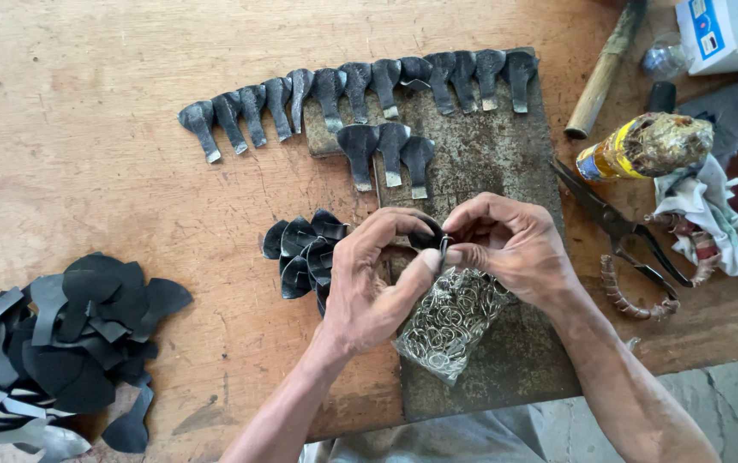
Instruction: The person repeatedly picks a black rubber piece and a metal split ring, threads the ring through a hole in the rubber, and closes the ring to form a keychain. They place each finished unit into a growing pile on the workbench.
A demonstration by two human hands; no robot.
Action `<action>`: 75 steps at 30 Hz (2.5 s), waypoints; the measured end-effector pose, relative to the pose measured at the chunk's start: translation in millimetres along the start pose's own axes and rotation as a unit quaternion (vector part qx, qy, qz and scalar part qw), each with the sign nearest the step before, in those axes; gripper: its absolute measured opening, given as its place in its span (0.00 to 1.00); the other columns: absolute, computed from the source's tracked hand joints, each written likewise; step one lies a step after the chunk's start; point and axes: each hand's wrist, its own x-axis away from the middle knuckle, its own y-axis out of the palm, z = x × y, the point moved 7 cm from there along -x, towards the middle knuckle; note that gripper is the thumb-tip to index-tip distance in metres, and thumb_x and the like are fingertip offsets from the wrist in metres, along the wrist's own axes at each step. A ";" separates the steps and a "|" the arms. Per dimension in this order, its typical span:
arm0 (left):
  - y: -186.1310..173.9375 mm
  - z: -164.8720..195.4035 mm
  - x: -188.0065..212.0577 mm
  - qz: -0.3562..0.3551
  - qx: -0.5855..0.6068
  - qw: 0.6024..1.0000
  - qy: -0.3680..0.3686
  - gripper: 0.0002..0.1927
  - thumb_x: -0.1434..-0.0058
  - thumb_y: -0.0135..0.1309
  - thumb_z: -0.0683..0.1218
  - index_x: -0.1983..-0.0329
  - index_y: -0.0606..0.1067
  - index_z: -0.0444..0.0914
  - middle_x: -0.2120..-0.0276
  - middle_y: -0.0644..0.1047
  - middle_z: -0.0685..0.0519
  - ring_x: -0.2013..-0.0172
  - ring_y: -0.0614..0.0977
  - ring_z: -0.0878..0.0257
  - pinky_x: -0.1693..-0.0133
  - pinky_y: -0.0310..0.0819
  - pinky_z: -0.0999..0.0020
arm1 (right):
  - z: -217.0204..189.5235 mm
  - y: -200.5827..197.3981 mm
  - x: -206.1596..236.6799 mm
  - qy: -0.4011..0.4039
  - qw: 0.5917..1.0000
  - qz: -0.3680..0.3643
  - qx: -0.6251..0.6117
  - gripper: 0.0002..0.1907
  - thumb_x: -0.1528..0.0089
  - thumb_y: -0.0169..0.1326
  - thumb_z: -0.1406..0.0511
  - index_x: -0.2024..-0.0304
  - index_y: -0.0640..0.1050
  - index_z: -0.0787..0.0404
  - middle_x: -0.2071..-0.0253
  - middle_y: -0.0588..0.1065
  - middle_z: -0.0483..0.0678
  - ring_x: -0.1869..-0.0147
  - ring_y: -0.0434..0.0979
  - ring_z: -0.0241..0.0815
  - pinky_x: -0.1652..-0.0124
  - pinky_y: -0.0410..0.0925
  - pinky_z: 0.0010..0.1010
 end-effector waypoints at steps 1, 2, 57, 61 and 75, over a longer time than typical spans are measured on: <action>0.0 7.1 -0.5 0.006 -0.019 0.999 0.037 0.10 0.39 0.60 0.43 0.59 0.76 0.32 0.56 0.79 0.46 0.61 0.83 0.63 0.59 0.80 0.73 | 0.3 -0.4 0.1 -0.002 1.000 0.005 0.005 0.18 0.44 0.67 0.65 0.53 0.80 0.65 0.57 0.80 0.46 0.54 0.81 0.33 0.55 0.77 0.22; 0.5 13.4 -1.3 0.012 -0.038 0.996 0.075 0.12 0.41 0.62 0.45 0.60 0.76 0.32 0.56 0.79 0.45 0.59 0.83 0.60 0.59 0.80 0.72 | 0.5 -0.7 0.1 -0.006 1.000 0.010 0.010 0.18 0.44 0.67 0.65 0.53 0.80 0.65 0.57 0.80 0.46 0.54 0.80 0.32 0.54 0.77 0.21; 1.4 -42.7 -5.3 0.032 0.171 0.963 -0.204 0.19 0.36 0.56 0.38 0.44 0.67 0.33 0.56 0.83 0.44 0.57 0.86 0.63 0.60 0.88 0.71 | 5.7 -5.9 -4.2 0.050 0.995 0.071 0.038 0.13 0.39 0.63 0.68 0.54 0.82 0.70 0.67 0.81 0.49 0.68 0.81 0.34 0.68 0.77 0.23; 1.7 -43.8 -4.4 0.037 0.180 0.961 -0.209 0.19 0.36 0.56 0.38 0.43 0.67 0.33 0.57 0.83 0.44 0.58 0.86 0.63 0.60 0.88 0.71 | 6.1 -5.7 -4.0 0.049 0.996 0.068 0.031 0.12 0.38 0.61 0.69 0.54 0.82 0.70 0.67 0.81 0.50 0.68 0.82 0.34 0.68 0.77 0.23; 1.0 -41.3 -4.7 0.039 0.155 0.970 -0.185 0.17 0.35 0.56 0.37 0.45 0.68 0.32 0.58 0.83 0.45 0.58 0.85 0.64 0.59 0.86 0.70 | 11.7 -7.0 -3.7 0.063 0.996 0.066 0.020 0.12 0.38 0.60 0.70 0.53 0.81 0.72 0.64 0.81 0.51 0.66 0.82 0.35 0.66 0.78 0.25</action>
